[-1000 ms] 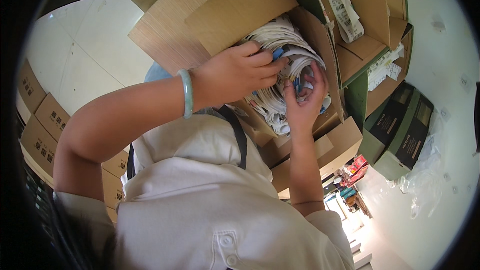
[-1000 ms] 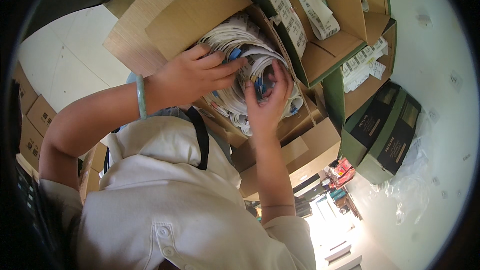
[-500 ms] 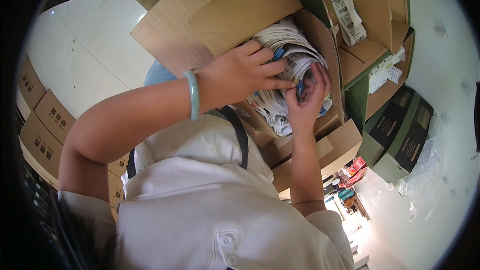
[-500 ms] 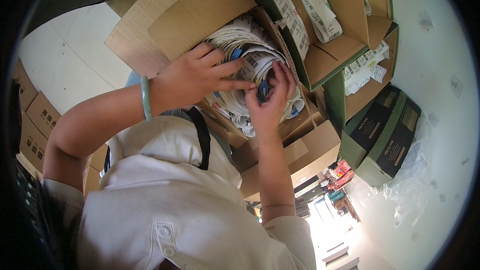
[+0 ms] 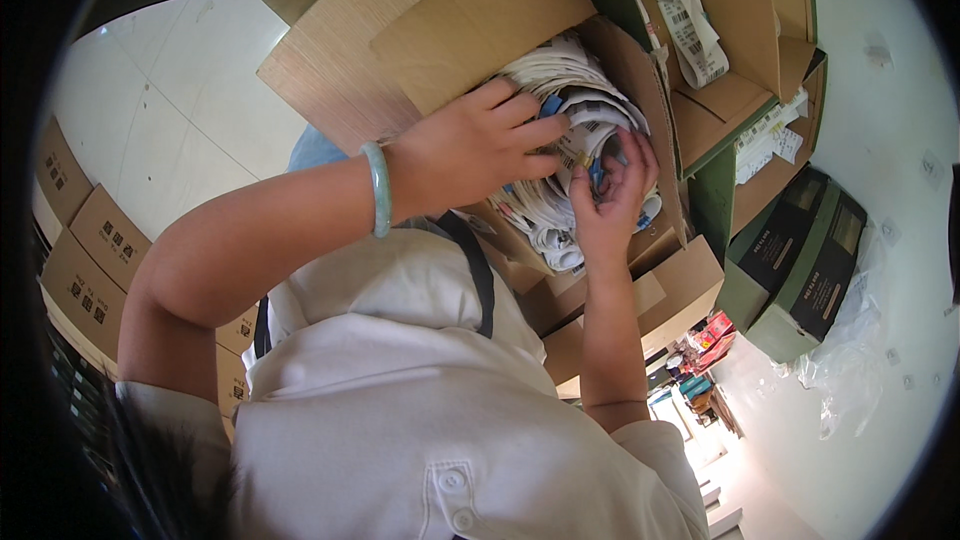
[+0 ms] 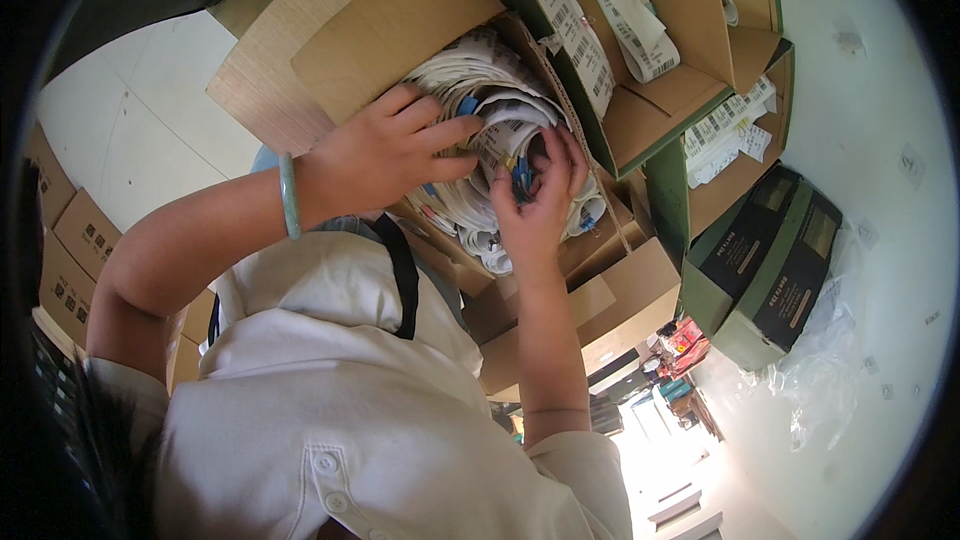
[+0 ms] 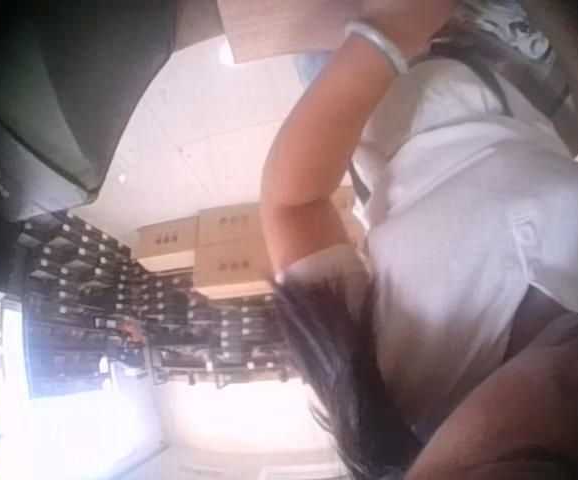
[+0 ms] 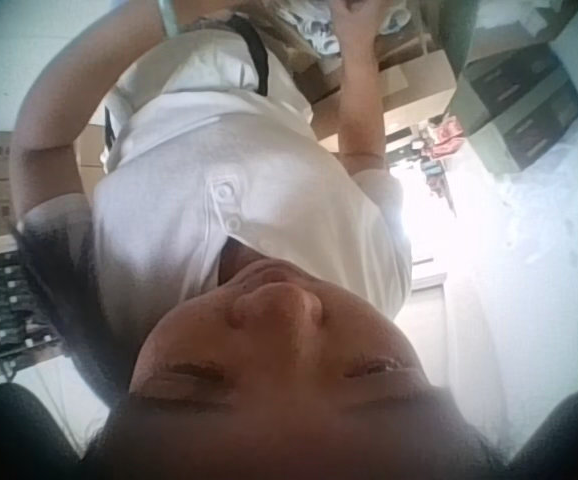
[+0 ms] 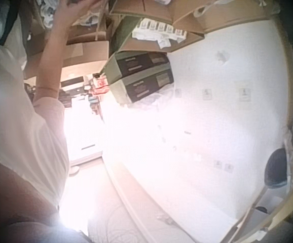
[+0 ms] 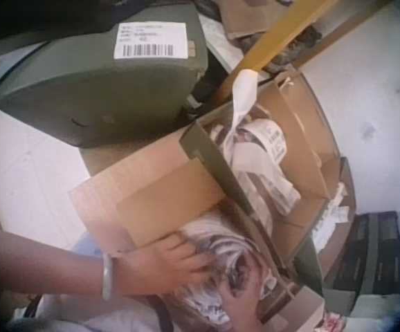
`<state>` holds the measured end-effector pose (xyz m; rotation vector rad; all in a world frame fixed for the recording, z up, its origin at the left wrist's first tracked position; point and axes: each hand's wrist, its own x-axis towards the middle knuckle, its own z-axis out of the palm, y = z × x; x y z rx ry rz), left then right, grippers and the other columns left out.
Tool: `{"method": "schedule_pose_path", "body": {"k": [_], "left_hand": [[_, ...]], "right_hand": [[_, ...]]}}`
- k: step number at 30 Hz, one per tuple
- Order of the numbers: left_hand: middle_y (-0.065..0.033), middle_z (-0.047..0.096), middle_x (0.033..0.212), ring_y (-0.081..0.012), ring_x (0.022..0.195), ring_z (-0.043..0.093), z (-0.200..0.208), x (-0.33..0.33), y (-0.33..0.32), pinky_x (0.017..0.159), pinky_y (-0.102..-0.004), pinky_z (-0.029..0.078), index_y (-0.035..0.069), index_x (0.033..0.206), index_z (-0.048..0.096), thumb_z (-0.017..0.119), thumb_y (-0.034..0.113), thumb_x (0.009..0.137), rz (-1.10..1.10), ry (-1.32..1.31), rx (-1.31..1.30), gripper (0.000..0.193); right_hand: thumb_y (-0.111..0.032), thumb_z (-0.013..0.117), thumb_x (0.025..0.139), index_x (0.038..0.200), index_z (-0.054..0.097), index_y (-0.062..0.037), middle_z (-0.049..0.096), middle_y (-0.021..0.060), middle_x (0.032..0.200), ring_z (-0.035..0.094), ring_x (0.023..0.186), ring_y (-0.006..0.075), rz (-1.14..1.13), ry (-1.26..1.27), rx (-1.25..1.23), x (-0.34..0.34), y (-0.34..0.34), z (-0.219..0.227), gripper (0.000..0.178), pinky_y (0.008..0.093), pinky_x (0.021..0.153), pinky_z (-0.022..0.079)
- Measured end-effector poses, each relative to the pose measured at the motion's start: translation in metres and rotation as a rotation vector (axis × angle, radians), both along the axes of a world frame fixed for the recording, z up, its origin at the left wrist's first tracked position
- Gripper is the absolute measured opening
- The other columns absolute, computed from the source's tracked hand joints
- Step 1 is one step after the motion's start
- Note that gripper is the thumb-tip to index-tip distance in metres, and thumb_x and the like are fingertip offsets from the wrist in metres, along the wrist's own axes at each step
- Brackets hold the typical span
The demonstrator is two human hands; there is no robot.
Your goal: The person places a white tissue sheet into a cardboard box, then adds a folded beige cloth item and a small red card. They close the box, use a hair dryer to heat a label on the box, and then move to a second box to sort through a bundle of white cables.
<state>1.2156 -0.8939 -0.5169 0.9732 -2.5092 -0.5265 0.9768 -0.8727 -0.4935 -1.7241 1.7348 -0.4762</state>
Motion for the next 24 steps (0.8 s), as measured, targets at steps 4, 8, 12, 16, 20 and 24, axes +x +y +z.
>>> {"method": "schedule_pose_path", "body": {"k": [4, 8, 12, 16, 20, 24], "left_hand": [[0.0033, 0.047, 0.144, -0.0169, 0.11, 0.049, 0.0, 0.003, 0.0, 0.097, -0.0313, 0.038, 0.021, 0.114, 0.065, 0.06, 0.024, 0.082, -0.042, -0.058, -0.054, 0.033], [0.004, 0.047, 0.146, -0.016, 0.11, 0.048, -0.002, 0.005, 0.001, 0.098, -0.0304, 0.038, 0.019, 0.117, 0.063, 0.058, 0.023, 0.083, -0.069, -0.098, -0.113, 0.034], [0.0035, 0.048, 0.146, -0.0164, 0.104, 0.049, -0.004, 0.002, 0.003, 0.095, -0.0318, 0.039, 0.021, 0.127, 0.06, 0.058, 0.017, 0.081, 0.003, -0.061, -0.093, 0.047], [0.0045, 0.049, 0.146, -0.0172, 0.099, 0.05, -0.004, 0.0, 0.003, 0.094, -0.0326, 0.039, 0.03, 0.139, 0.054, 0.059, 0.013, 0.079, 0.041, -0.036, -0.063, 0.062], [0.0053, 0.051, 0.14, -0.0174, 0.101, 0.051, -0.004, -0.002, 0.003, 0.097, -0.0331, 0.038, 0.038, 0.143, 0.05, 0.059, 0.015, 0.08, 0.034, -0.066, -0.076, 0.067], [0.0048, 0.054, 0.126, -0.0173, 0.109, 0.049, -0.003, -0.005, 0.003, 0.101, -0.0336, 0.036, 0.036, 0.14, 0.054, 0.059, 0.02, 0.084, 0.035, -0.062, -0.064, 0.058]], "right_hand": [[-0.003, 0.07, 0.081, 0.144, 0.045, -0.0079, 0.035, 0.0096, 0.143, 0.057, 0.099, 0.017, -0.028, -0.108, 0.01, 0.0, -0.001, 0.001, 0.067, 0.0253, 0.076, 0.046], [-0.008, 0.073, 0.084, 0.143, 0.045, -0.0083, 0.035, 0.0094, 0.143, 0.057, 0.099, 0.0171, 0.032, -0.054, 0.047, 0.0, -0.004, 0.007, 0.066, 0.0254, 0.076, 0.046], [-0.011, 0.074, 0.084, 0.144, 0.046, -0.0099, 0.035, 0.0089, 0.143, 0.056, 0.099, 0.017, 0.049, -0.093, 0.027, -0.001, -0.005, 0.004, 0.066, 0.0254, 0.077, 0.046], [-0.011, 0.074, 0.084, 0.144, 0.046, -0.0115, 0.035, 0.0088, 0.143, 0.053, 0.099, 0.0167, 0.042, -0.055, 0.058, -0.001, -0.005, 0.008, 0.066, 0.0256, 0.077, 0.046], [-0.01, 0.073, 0.085, 0.145, 0.045, -0.0123, 0.034, 0.009, 0.143, 0.052, 0.098, 0.0163, 0.032, -0.107, 0.084, -0.006, -0.004, 0.005, 0.067, 0.0256, 0.077, 0.046], [-0.006, 0.072, 0.084, 0.146, 0.044, -0.0126, 0.033, 0.0088, 0.143, 0.052, 0.098, 0.0162, 0.018, -0.116, 0.1, -0.006, -0.005, 0.006, 0.069, 0.0254, 0.077, 0.046]]}}
